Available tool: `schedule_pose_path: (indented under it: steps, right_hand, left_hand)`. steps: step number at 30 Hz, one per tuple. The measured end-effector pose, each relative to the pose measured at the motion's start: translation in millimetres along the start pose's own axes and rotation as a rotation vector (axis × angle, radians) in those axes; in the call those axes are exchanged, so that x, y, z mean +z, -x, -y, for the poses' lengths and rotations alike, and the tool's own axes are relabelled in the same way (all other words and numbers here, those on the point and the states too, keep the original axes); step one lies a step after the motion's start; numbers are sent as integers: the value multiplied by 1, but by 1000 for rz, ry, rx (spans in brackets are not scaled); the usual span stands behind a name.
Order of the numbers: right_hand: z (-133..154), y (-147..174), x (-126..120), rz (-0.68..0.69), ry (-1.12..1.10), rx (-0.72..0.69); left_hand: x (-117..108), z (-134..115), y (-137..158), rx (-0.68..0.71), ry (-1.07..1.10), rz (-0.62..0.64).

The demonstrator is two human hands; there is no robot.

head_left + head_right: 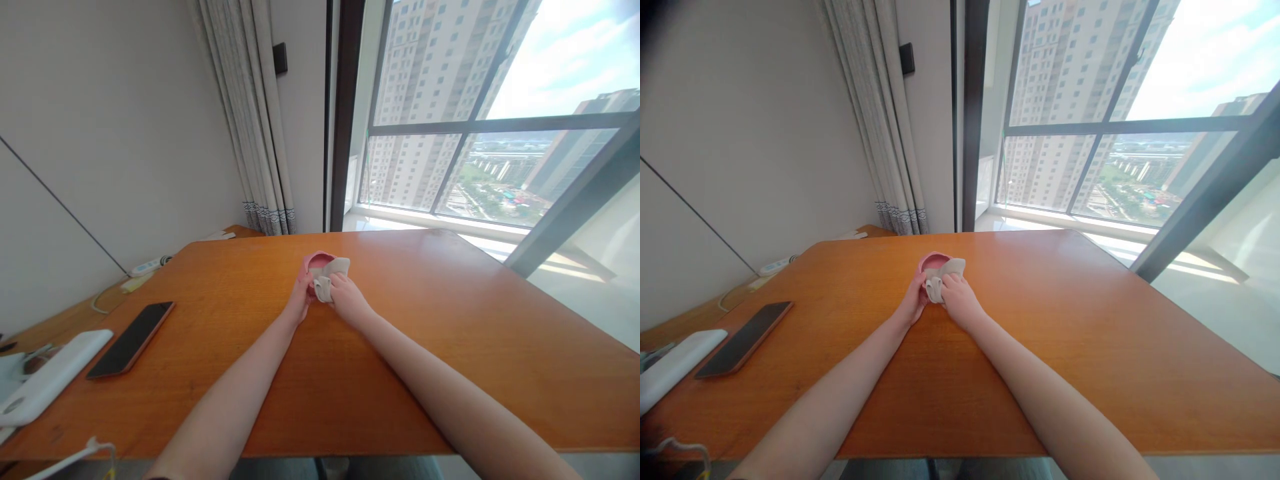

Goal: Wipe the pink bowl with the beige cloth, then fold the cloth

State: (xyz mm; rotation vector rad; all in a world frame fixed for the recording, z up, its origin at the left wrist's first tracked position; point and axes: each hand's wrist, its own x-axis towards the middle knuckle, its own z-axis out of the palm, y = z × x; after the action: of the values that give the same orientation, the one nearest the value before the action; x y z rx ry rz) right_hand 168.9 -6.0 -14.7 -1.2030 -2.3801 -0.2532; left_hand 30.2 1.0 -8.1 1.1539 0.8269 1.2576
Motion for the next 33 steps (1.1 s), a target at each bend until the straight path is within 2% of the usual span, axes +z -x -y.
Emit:
schedule_pose_path:
  steps: [2,4,10,14,18,22,24,29,33]
  right_hand:
    - [-10,4,-7,20,37,-85]
    - [-15,6,-12,14,60,-114]
    - [1,7,-6,-81,82,42]
    - [3,4,-1,-71,45,13]
    - [-8,3,0,-55,26,-51]
    - [-18,5,2,-28,40,-125]
    - [-18,6,3,-35,53,-107]
    - [-9,7,6,-119,60,15]
    - [-8,6,6,-96,14,-26]
  left_hand:
    - [-4,1,-3,-70,60,74]
    - [-7,4,-4,-109,103,102]
    - [8,27,0,10,96,-127]
    - [12,35,-2,54,73,-239]
    - [-8,25,-9,144,-238,-315]
    - [-21,12,-6,227,-542,-209]
    - [-16,11,-2,244,-529,-230]
    - [12,21,10,250,-321,-283]
    - [15,25,11,280,-337,-333]
